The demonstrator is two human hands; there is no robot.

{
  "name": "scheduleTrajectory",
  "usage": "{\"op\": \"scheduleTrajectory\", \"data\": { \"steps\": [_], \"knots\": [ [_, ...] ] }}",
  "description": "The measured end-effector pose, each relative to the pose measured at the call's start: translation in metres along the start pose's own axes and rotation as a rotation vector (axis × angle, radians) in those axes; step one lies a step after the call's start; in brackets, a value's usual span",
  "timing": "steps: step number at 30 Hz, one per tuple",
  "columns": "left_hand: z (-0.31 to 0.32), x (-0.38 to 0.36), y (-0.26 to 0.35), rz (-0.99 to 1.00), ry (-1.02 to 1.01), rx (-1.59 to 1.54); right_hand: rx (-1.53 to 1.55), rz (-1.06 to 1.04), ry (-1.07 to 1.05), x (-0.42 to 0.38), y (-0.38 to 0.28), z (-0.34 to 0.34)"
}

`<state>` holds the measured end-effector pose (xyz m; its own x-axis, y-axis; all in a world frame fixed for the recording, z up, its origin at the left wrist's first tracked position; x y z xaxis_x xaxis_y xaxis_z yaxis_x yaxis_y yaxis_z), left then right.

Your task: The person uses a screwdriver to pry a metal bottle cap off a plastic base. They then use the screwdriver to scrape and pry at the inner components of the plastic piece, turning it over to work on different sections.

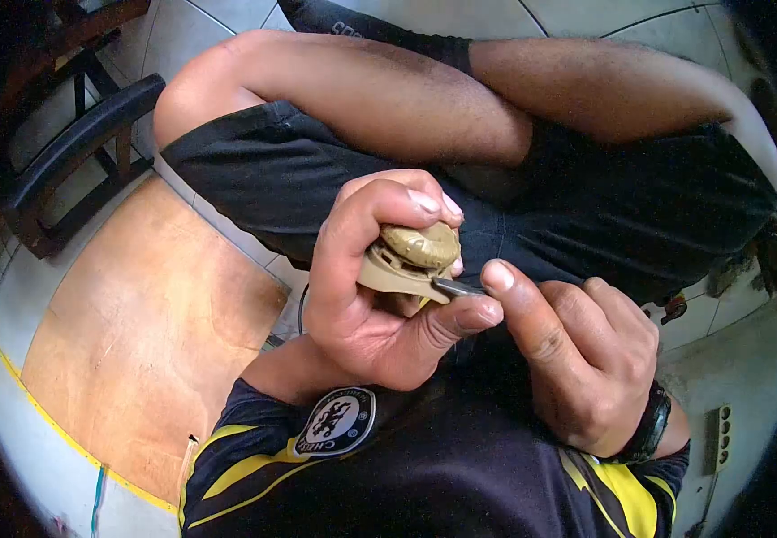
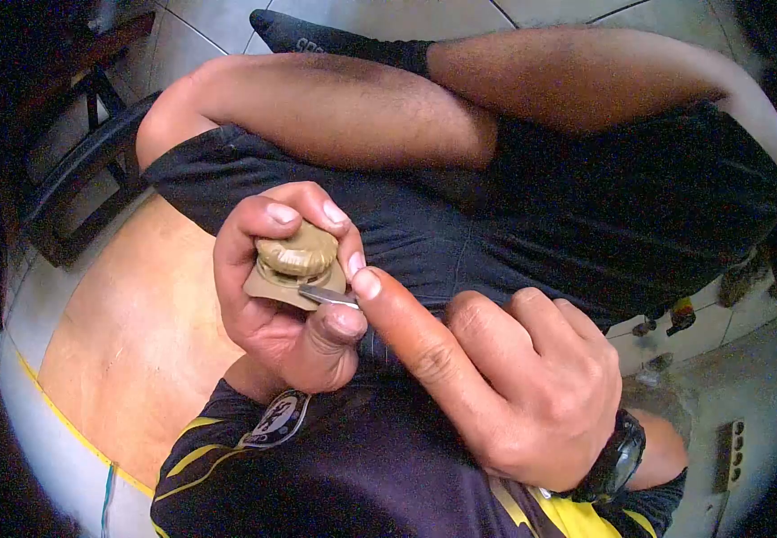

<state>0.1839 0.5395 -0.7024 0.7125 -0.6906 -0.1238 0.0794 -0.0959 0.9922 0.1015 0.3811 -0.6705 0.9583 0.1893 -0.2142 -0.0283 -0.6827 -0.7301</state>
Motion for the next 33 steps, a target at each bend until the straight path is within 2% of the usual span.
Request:
{"op": "scheduleTrajectory", "data": {
  "steps": [2,6,8,10,13,23,28,33],
  "knots": [
    [0.000,-0.004,0.001,-0.039,0.181,-0.006,0.032,0.001,0.007,0.000,0.002,0.001],
    [0.001,-0.002,0.004,-0.025,0.215,-0.043,0.106,-0.033,0.028,0.003,0.005,0.002],
    [0.003,0.001,0.002,0.026,0.219,-0.185,0.148,-0.032,0.089,0.003,0.006,0.001],
    [0.001,0.000,0.001,0.019,0.181,-0.255,0.132,-0.027,0.085,0.005,0.003,-0.002],
    [-0.002,-0.004,-0.002,-0.074,0.240,-0.443,0.084,-0.005,0.056,0.007,0.001,-0.004],
    [-0.013,-0.012,0.000,-0.071,0.152,-0.332,0.009,-0.017,0.005,0.009,-0.007,-0.001],
    [-0.017,-0.008,0.001,0.013,0.099,-0.216,-0.004,-0.002,0.020,0.009,-0.005,0.000],
    [-0.015,-0.007,0.001,0.010,0.085,-0.204,-0.001,-0.020,0.043,0.007,-0.002,0.000]
  ]
}}
Point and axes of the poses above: each hand's wrist, its own x-axis towards the middle knuckle, its own z-axis out of the palm, y = z × x, the point moved 5 cm from there along x, towards the middle knuckle, and after that the axes turned 6 degrees about -x, right-handed, at the moved point
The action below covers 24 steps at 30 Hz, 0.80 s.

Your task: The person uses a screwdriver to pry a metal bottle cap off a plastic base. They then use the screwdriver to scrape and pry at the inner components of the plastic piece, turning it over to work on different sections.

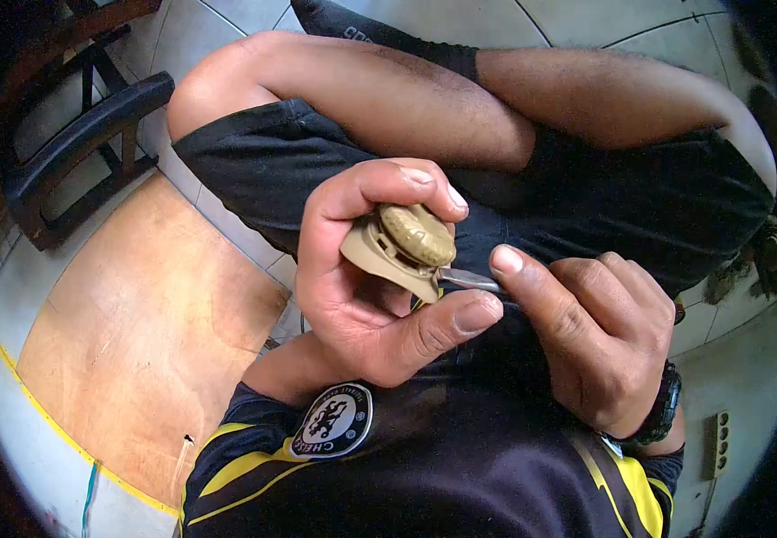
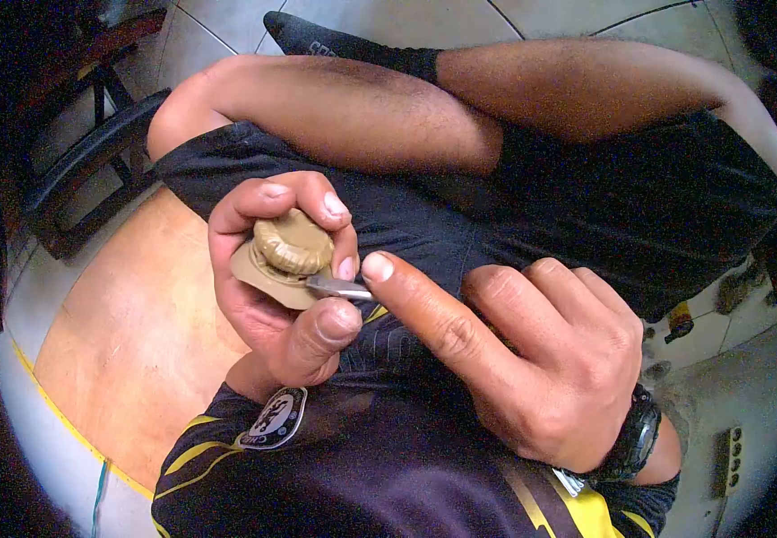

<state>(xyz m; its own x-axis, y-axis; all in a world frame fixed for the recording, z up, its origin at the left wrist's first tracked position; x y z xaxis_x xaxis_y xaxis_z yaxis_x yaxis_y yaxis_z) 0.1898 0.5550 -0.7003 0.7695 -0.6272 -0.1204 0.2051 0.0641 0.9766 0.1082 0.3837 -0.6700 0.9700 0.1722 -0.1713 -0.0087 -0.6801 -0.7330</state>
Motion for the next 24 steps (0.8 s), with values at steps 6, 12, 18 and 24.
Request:
{"op": "scheduleTrajectory", "data": {
  "steps": [6,12,18,24],
  "knots": [
    [0.006,0.001,0.002,-0.043,0.071,-0.092,0.018,0.005,-0.009,0.001,0.001,0.000],
    [0.008,-0.002,-0.002,-0.043,0.089,-0.029,-0.118,-0.007,-0.020,-0.002,-0.006,0.004],
    [0.012,-0.008,-0.014,0.059,0.192,-0.128,0.037,0.036,0.054,-0.004,-0.005,0.021],
    [0.009,-0.013,-0.014,0.075,0.225,-0.032,0.166,0.068,0.027,-0.003,-0.002,0.025]
  ]
}}
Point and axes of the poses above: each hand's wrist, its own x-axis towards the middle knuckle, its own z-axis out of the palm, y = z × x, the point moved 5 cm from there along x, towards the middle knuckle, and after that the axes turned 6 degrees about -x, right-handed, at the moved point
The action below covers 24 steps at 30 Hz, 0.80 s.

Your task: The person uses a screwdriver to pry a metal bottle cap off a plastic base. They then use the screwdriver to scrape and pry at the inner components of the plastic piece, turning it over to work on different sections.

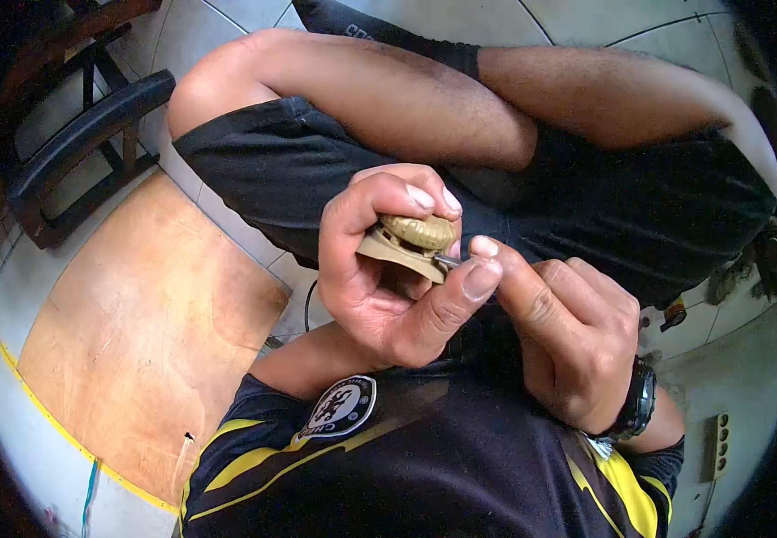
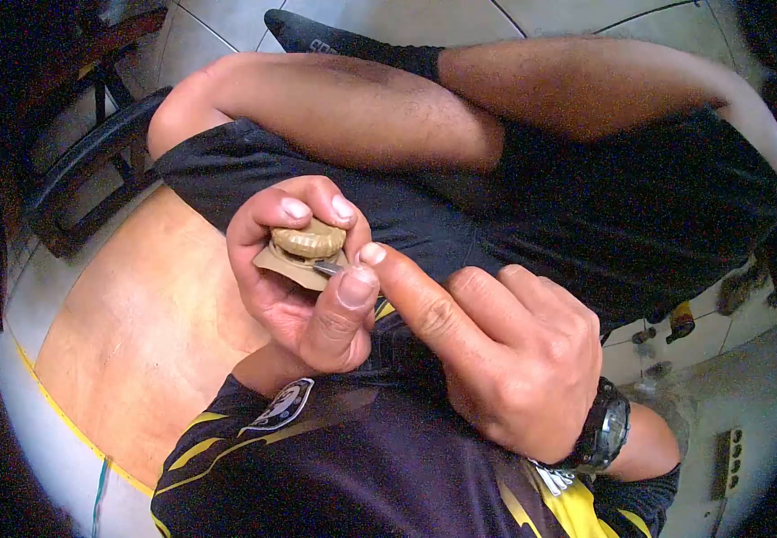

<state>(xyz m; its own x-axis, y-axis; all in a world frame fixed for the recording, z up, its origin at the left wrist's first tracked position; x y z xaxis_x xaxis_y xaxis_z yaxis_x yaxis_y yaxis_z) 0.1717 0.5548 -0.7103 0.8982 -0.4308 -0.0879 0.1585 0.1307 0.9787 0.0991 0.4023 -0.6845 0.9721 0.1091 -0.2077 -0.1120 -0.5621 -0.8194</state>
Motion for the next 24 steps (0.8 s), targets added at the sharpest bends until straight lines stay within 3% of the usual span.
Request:
{"op": "scheduleTrajectory", "data": {
  "steps": [9,11,15,24],
  "knots": [
    [-0.015,0.011,0.001,0.124,-0.161,0.008,0.032,0.011,0.056,0.004,0.003,-0.008],
    [-0.015,0.011,0.000,0.103,-0.185,0.043,0.019,-0.079,0.119,0.007,-0.003,-0.013],
    [-0.010,0.012,0.004,0.155,-0.151,0.023,-0.045,-0.069,0.009,0.012,-0.008,-0.015],
    [-0.009,0.011,0.011,0.093,-0.175,0.208,-0.301,-0.055,0.003,0.006,-0.016,-0.015]
  ]
}}
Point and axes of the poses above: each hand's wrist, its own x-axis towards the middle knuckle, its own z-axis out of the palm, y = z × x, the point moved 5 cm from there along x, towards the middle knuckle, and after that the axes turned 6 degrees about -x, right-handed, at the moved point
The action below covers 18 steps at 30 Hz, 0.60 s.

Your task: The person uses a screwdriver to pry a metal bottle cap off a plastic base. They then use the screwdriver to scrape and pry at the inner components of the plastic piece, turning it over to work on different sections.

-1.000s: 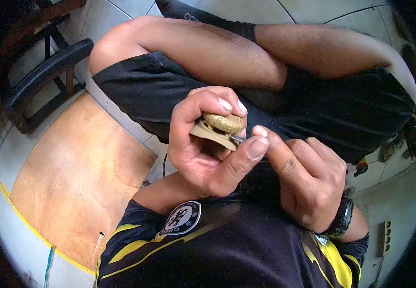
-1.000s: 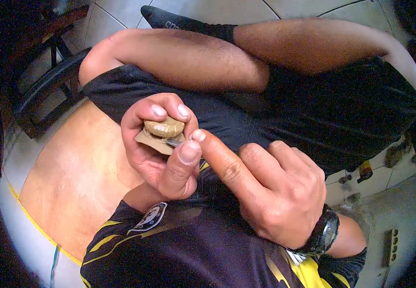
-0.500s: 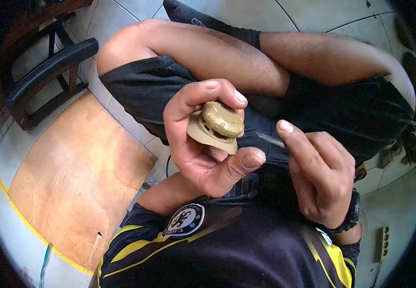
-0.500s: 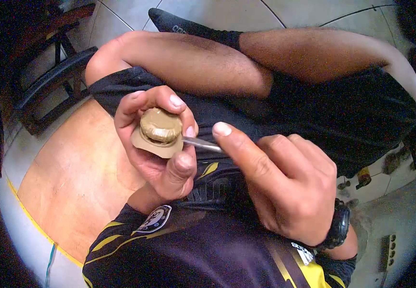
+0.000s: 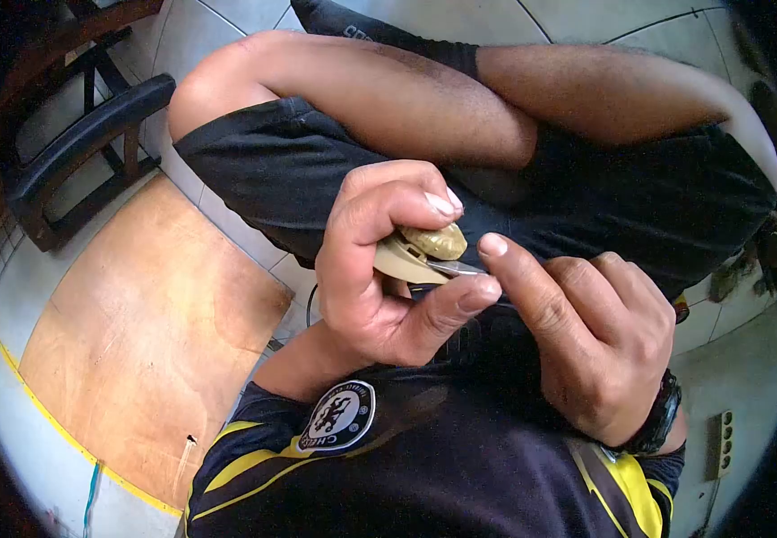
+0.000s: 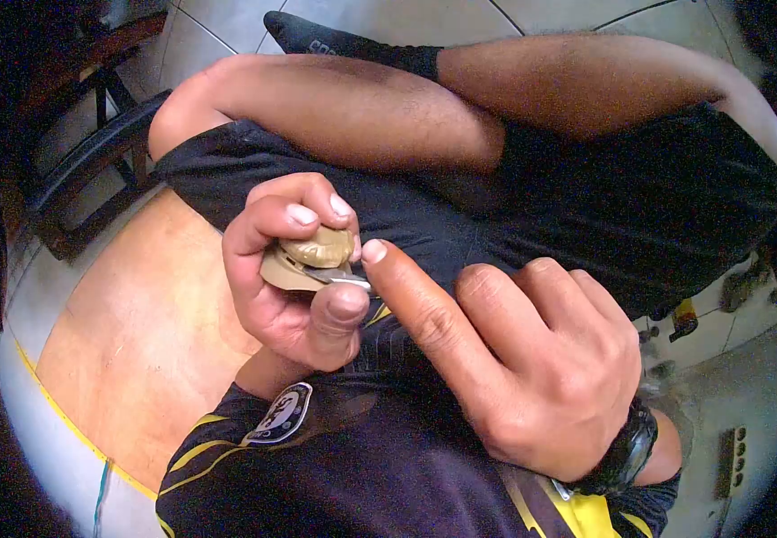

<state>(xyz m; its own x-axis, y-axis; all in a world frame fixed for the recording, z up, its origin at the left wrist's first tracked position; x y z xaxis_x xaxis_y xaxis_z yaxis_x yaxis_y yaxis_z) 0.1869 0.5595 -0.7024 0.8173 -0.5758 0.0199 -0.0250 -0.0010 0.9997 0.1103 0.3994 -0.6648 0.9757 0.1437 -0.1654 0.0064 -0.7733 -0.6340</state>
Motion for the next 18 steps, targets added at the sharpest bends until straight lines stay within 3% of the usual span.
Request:
{"op": "scheduleTrajectory", "data": {
  "steps": [7,8,15,18],
  "knots": [
    [0.002,0.004,0.006,-0.014,-0.125,0.164,-0.057,0.034,-0.069,0.002,0.000,-0.011],
    [0.002,0.011,0.010,0.056,-0.056,0.204,-0.054,0.035,-0.071,0.003,0.000,-0.013],
    [0.007,0.015,0.007,0.142,-0.072,0.338,-0.027,0.097,-0.068,0.003,0.004,-0.003],
    [0.009,0.009,0.000,0.045,0.025,0.282,0.057,0.128,-0.056,0.005,0.009,0.000]
  ]
}}
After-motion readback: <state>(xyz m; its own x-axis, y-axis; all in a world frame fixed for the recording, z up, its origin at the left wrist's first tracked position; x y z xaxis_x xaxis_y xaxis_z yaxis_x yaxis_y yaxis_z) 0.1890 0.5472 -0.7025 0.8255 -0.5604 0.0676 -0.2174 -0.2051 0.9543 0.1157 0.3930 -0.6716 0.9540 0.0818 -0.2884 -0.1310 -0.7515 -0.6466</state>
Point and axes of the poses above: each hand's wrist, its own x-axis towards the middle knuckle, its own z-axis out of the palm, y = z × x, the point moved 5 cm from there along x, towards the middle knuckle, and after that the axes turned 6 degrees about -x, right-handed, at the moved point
